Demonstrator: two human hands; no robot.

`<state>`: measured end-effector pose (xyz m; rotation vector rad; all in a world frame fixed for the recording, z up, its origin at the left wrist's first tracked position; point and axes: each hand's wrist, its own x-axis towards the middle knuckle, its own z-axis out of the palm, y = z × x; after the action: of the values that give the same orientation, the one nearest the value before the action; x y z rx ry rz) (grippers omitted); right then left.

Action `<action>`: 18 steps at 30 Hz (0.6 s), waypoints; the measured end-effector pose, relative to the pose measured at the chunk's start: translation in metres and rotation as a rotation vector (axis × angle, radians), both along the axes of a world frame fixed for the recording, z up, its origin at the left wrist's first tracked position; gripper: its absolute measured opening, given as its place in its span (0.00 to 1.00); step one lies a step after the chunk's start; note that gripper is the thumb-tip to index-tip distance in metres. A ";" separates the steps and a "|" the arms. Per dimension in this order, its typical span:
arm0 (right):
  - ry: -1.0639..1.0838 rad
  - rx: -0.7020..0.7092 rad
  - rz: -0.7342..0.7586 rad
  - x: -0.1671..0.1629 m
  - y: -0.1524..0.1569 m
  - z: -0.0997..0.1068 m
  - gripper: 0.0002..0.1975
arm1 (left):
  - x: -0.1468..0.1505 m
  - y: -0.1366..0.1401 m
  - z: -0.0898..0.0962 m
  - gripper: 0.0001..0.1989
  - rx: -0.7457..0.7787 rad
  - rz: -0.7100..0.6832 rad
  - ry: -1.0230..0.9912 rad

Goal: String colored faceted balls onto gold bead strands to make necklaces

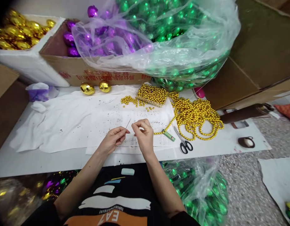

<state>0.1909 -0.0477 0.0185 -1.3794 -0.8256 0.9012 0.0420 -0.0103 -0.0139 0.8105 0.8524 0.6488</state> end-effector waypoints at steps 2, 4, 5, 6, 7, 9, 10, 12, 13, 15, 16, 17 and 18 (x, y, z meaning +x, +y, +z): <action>-0.039 -0.007 0.025 -0.009 -0.001 -0.004 0.07 | -0.008 -0.007 -0.004 0.16 -0.009 0.017 -0.002; -0.075 -0.010 0.054 -0.016 -0.002 -0.008 0.07 | -0.015 -0.012 -0.008 0.17 -0.002 0.053 -0.020; -0.087 -0.011 0.067 -0.019 -0.002 -0.010 0.08 | -0.018 -0.014 -0.009 0.18 0.001 0.071 -0.027; -0.095 -0.014 0.081 -0.021 -0.003 -0.012 0.08 | -0.021 -0.016 -0.011 0.19 0.001 0.085 -0.029; -0.098 -0.018 0.092 -0.023 -0.003 -0.014 0.08 | -0.023 -0.017 -0.012 0.19 -0.001 0.096 -0.028; -0.094 -0.033 0.108 -0.026 -0.004 -0.018 0.09 | -0.026 -0.018 -0.013 0.19 -0.015 0.109 -0.018; -0.087 -0.043 0.114 -0.027 -0.004 -0.019 0.09 | -0.027 -0.019 -0.014 0.20 -0.022 0.112 -0.015; -0.064 -0.062 0.123 -0.029 -0.004 -0.019 0.08 | -0.028 -0.019 -0.014 0.20 -0.027 0.117 -0.015; -0.054 -0.074 0.124 -0.030 -0.004 -0.019 0.08 | -0.028 -0.019 -0.014 0.20 -0.027 0.119 -0.016; -0.045 -0.098 0.124 -0.031 -0.004 -0.017 0.07 | -0.028 -0.019 -0.014 0.20 -0.022 0.122 -0.015; -0.047 -0.109 0.124 -0.031 -0.004 -0.016 0.07 | -0.027 -0.019 -0.014 0.20 -0.017 0.123 -0.011; -0.050 -0.117 0.124 -0.031 -0.004 -0.015 0.07 | -0.027 -0.019 -0.015 0.20 -0.011 0.123 -0.006; -0.052 -0.123 0.123 -0.030 -0.004 -0.014 0.07 | -0.026 -0.019 -0.015 0.20 -0.003 0.121 0.000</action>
<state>0.1607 -0.0520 0.0045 -1.4763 -0.9155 1.0284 0.0158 -0.0290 -0.0290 0.7599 0.9076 0.7541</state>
